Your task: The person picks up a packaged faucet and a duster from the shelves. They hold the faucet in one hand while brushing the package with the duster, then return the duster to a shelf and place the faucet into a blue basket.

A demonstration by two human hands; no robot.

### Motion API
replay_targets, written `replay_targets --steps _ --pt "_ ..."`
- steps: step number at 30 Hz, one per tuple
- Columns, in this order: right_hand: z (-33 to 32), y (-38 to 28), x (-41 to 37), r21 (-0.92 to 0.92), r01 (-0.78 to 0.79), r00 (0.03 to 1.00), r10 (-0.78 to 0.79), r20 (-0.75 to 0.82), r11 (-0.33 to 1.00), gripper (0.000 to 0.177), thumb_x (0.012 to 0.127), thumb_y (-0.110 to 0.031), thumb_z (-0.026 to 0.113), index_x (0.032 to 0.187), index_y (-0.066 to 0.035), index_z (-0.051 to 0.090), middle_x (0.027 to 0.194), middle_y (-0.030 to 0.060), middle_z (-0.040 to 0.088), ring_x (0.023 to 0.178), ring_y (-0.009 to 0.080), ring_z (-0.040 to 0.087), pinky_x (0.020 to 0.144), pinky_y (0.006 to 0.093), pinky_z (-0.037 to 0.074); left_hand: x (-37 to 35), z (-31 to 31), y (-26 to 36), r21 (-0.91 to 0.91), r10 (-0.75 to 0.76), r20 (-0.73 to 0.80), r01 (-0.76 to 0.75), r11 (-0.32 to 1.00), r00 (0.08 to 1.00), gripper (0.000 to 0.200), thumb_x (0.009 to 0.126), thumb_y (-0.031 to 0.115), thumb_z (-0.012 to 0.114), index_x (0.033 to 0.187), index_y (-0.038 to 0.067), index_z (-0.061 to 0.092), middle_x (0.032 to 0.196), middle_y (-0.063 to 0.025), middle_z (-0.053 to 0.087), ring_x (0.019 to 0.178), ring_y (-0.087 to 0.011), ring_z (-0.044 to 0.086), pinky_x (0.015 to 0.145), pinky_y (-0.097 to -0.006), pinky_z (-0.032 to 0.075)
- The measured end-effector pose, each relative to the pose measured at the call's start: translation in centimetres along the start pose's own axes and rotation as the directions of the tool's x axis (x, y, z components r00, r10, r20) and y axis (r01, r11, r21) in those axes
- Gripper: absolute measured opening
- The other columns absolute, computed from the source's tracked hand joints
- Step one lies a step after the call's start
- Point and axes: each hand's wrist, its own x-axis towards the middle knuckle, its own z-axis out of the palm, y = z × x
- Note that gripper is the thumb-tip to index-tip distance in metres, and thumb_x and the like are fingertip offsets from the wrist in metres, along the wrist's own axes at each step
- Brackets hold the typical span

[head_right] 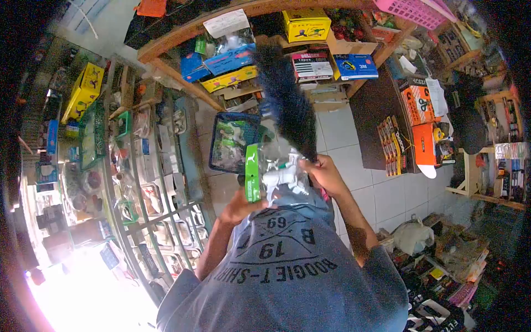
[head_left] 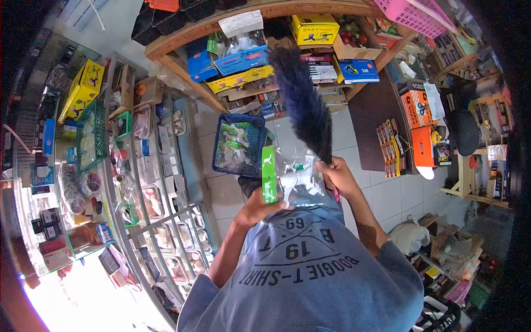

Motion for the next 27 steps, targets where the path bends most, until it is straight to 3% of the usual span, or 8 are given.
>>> replay_targets --steps 4,6,8,10,15,18,20,27 --pt "0.4 0.2 1.3 0.096 0.047 0.999 -0.049 0.017 0.994 0.024 0.091 -0.024 0.064 0.077 -0.007 0.055 0.048 -0.0064 0.041 0.037 0.0024 0.032 0.035 0.0239 0.019 0.8 0.1 2.3 -0.011 -0.025 -0.269 0.023 1.0 0.963 0.035 0.086 0.003 0.063 0.116 -0.005 0.048 0.092 -0.0062 0.058 0.083 -0.015 0.061 0.074 -0.0338 0.057" --pt "0.7 0.2 1.9 0.061 0.087 0.996 -0.087 0.003 0.994 0.025 0.09 -0.025 0.065 0.076 -0.007 0.055 0.049 -0.0067 0.041 0.037 0.0023 0.031 0.035 0.0242 0.019 1.4 -0.1 2.0 0.112 0.111 -0.408 -0.071 0.991 0.906 0.035 0.088 0.007 0.063 0.117 -0.004 0.047 0.096 -0.0059 0.054 0.082 -0.0163 0.058 0.072 -0.0365 0.057" --pt "1.1 0.0 2.2 0.033 0.113 0.993 -0.112 -0.025 0.993 0.024 0.09 -0.025 0.065 0.078 -0.006 0.056 0.049 -0.007 0.041 0.037 0.0022 0.031 0.035 0.0242 0.019 1.2 -0.3 2.0 0.051 0.051 -0.41 -0.033 0.998 0.911 0.047 0.083 0.009 0.07 0.121 -0.003 0.046 0.104 -0.0068 0.056 0.087 -0.0145 0.057 0.072 -0.0304 0.053" --pt "1.6 -0.8 2.1 0.009 0.137 0.989 -0.136 -0.06 0.991 0.024 0.089 -0.026 0.066 0.08 -0.006 0.057 0.05 -0.0072 0.041 0.037 0.0022 0.031 0.035 0.0242 0.019 0.8 1.2 3.7 0.314 0.246 -0.355 -0.132 0.94 0.902 0.049 0.08 0.001 0.07 0.122 -0.003 0.045 0.103 -0.008 0.057 0.089 -0.0153 0.059 0.074 -0.0306 0.055" --pt "1.7 -1.0 2.9 -0.225 0.327 0.939 -0.343 -0.033 0.918 0.022 0.09 -0.021 0.064 0.077 -0.005 0.056 0.048 -0.0048 0.044 0.035 0.0037 0.034 0.034 0.0237 0.023 0.8 0.6 1.7 0.41 0.309 -0.436 -0.119 0.904 0.845 0.051 0.075 0.001 0.076 0.118 -0.002 0.049 0.099 -0.007 0.062 0.089 -0.0122 0.06 0.073 -0.0261 0.052" --pt "1.6 -1.5 2.5 -0.109 0.152 0.988 -0.153 -0.004 0.982 0.022 0.09 -0.02 0.064 0.077 -0.005 0.056 0.048 -0.0049 0.044 0.036 0.0036 0.034 0.034 0.0241 0.023 0.6 0.7 1.9 0.408 0.291 -0.462 -0.091 0.909 0.838 0.044 0.075 0.003 0.076 0.112 -0.003 0.052 0.09 -0.0069 0.065 0.082 -0.0122 0.063 0.071 -0.0255 0.051" --pt "1.7 -1.3 2.6 -0.084 0.15 0.989 -0.15 0.004 0.985 0.022 0.09 -0.02 0.064 0.077 -0.005 0.056 0.049 -0.0048 0.044 0.036 0.0035 0.035 0.034 0.0244 0.023 0.7 0.1 0.8 0.259 0.235 -0.518 -0.111 0.96 0.823 0.035 0.079 0.005 0.073 0.107 -0.005 0.054 0.082 -0.006 0.065 0.076 -0.0123 0.064 0.069 -0.0257 0.052" --pt "1.8 -1.0 2.8 -0.154 0.232 0.969 -0.241 -0.047 0.961 0.022 0.087 -0.022 0.068 0.079 -0.003 0.06 0.053 -0.0052 0.047 0.042 0.0029 0.038 0.038 0.023 0.026 1.0 0.8 1.4 0.338 0.189 -0.584 0.024 0.941 0.789 0.032 0.083 0.006 0.069 0.11 -0.005 0.055 0.09 -0.0091 0.066 0.084 -0.0144 0.066 0.072 -0.0262 0.052"
